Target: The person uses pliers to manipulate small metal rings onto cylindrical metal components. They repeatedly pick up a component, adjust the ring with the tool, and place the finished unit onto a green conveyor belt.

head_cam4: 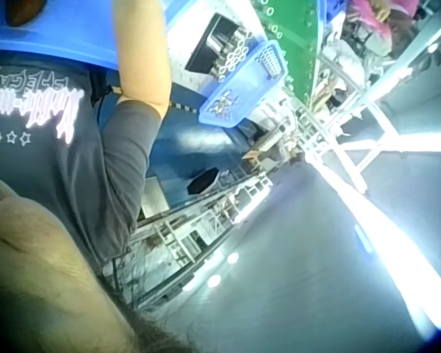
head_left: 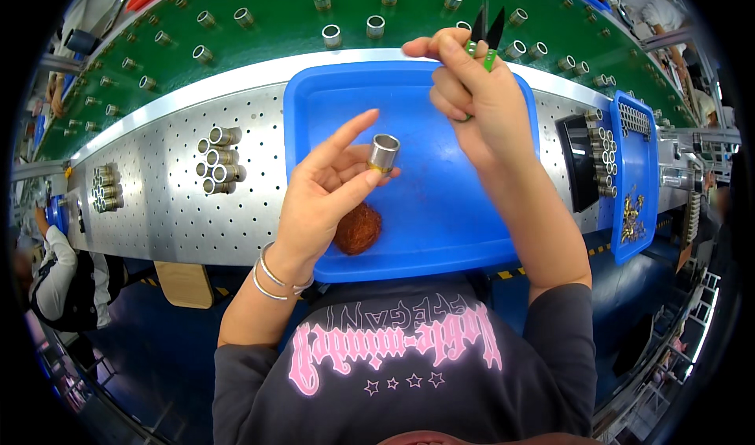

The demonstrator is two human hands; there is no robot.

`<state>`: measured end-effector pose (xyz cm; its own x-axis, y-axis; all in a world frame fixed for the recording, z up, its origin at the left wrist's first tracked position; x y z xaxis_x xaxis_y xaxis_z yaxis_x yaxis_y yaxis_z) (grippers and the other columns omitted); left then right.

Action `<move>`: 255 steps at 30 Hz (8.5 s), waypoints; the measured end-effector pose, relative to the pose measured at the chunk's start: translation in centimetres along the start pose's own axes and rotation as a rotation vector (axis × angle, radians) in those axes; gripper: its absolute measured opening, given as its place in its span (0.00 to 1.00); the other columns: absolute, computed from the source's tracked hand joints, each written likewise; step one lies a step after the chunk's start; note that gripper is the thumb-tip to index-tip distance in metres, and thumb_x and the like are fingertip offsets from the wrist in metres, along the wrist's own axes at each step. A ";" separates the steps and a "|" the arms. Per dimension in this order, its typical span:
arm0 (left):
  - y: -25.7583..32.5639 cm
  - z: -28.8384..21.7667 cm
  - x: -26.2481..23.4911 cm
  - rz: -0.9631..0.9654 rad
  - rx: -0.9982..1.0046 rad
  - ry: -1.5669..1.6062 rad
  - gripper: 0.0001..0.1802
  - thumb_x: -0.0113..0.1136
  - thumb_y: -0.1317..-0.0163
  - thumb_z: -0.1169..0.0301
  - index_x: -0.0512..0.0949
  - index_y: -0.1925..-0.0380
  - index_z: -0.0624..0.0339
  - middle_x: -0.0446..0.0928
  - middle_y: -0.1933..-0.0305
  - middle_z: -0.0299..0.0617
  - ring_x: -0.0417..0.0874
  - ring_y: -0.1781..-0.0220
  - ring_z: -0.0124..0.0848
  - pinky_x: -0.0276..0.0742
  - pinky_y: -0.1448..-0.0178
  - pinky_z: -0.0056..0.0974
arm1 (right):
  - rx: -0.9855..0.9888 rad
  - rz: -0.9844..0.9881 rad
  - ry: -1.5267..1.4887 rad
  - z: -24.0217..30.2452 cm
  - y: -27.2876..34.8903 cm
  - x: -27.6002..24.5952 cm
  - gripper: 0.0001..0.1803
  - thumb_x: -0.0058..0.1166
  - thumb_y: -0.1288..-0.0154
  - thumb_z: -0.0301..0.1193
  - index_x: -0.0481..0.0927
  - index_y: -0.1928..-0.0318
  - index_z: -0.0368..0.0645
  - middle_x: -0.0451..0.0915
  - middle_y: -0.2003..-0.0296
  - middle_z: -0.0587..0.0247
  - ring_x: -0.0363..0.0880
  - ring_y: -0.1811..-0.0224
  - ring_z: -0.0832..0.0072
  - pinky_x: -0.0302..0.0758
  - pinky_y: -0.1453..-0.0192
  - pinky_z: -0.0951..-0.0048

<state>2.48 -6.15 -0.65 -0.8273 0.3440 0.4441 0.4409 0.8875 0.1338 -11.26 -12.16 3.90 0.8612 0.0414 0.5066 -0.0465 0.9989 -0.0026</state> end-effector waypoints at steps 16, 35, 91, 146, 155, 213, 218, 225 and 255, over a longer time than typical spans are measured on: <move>-0.1 0.1 -1.5 -0.105 0.025 -0.067 0.22 0.52 0.44 0.81 0.69 0.47 0.65 0.75 0.55 0.44 0.78 0.54 0.32 0.73 0.45 0.35 | -0.376 0.496 0.221 6.9 3.7 6.1 0.07 0.38 0.30 0.31 0.69 0.61 0.42 0.77 0.61 0.54 0.44 0.90 0.93 0.48 0.85 0.88; -0.1 -0.3 -3.5 -0.247 -0.001 0.162 0.24 0.53 0.39 0.74 0.63 0.42 0.63 0.74 0.50 0.50 0.77 0.50 0.35 0.72 0.45 0.33 | -0.345 0.262 0.861 3.2 2.2 4.9 0.11 0.52 0.38 0.33 0.75 0.58 0.42 0.79 0.67 0.62 0.72 0.75 0.80 0.69 0.70 0.78; -0.1 -0.4 -2.1 -0.197 0.011 0.154 0.22 0.55 0.39 0.71 0.66 0.45 0.62 0.74 0.54 0.42 0.76 0.52 0.29 0.73 0.48 0.33 | -0.351 0.247 0.955 -0.3 4.0 4.3 0.08 0.59 0.52 0.21 0.77 0.69 0.37 0.77 0.70 0.59 0.76 0.68 0.67 0.72 0.65 0.73; 0.5 -0.8 -1.2 -0.124 0.034 0.043 0.23 0.50 0.37 0.75 0.62 0.41 0.65 0.74 0.51 0.50 0.78 0.54 0.31 0.73 0.48 0.32 | -0.631 0.111 1.153 4.7 5.7 5.6 0.15 0.61 0.53 0.22 0.76 0.62 0.40 0.79 0.63 0.57 0.80 0.67 0.67 0.77 0.65 0.73; 0.7 -1.5 -2.1 -0.191 0.105 0.112 0.25 0.55 0.40 0.76 0.62 0.42 0.62 0.73 0.49 0.51 0.76 0.50 0.32 0.71 0.45 0.35 | -0.477 0.249 1.255 1.0 5.5 5.5 0.10 0.60 0.48 0.33 0.81 0.63 0.48 0.80 0.75 0.66 0.78 0.77 0.72 0.70 0.77 0.76; -7.8 -9.1 -0.5 -0.162 0.651 -1.213 0.06 0.57 0.48 0.77 0.78 0.68 0.60 0.76 0.63 0.44 0.77 0.57 0.40 0.71 0.51 0.37 | -0.128 -0.606 2.143 12.6 -9.0 -26.6 0.10 0.53 0.43 0.36 0.80 0.64 0.46 0.81 0.68 0.57 0.79 0.64 0.58 0.74 0.60 0.61; -6.0 -8.2 -0.1 -0.099 0.532 -1.003 0.05 0.56 0.45 0.79 0.78 0.68 0.64 0.76 0.64 0.42 0.78 0.62 0.31 0.72 0.55 0.31 | -0.321 -0.515 1.799 12.0 -8.0 -20.7 0.10 0.55 0.42 0.35 0.81 0.66 0.43 0.79 0.74 0.59 0.77 0.74 0.69 0.71 0.68 0.69; -3.7 -6.0 1.6 -0.037 0.470 -0.770 0.12 0.56 0.45 0.79 0.78 0.59 0.62 0.77 0.62 0.44 0.79 0.64 0.30 0.74 0.61 0.31 | -0.088 0.063 0.856 3.1 -0.6 -4.3 0.09 0.55 0.41 0.29 0.80 0.64 0.35 0.76 0.74 0.71 0.68 0.72 0.87 0.65 0.68 0.83; 0.2 -0.1 -2.5 -0.064 -0.059 0.250 0.25 0.57 0.41 0.74 0.66 0.43 0.61 0.75 0.53 0.46 0.77 0.52 0.33 0.72 0.46 0.35 | 0.077 0.321 0.792 -2.2 5.4 4.1 0.07 0.53 0.39 0.28 0.78 0.70 0.36 0.78 0.77 0.65 0.73 0.73 0.83 0.69 0.68 0.79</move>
<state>4.66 -6.90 -1.71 -0.7458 0.1946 0.6371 0.4158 0.8832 0.2170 -6.88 -6.56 4.11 0.8984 0.3535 -0.2604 -0.3583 0.9331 0.0307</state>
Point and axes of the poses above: each hand's wrist, its own y-axis away from the middle knuckle, its own x-axis out of the palm, z = x × y, the point moved 10 cm from there along -y, towards the middle knuckle
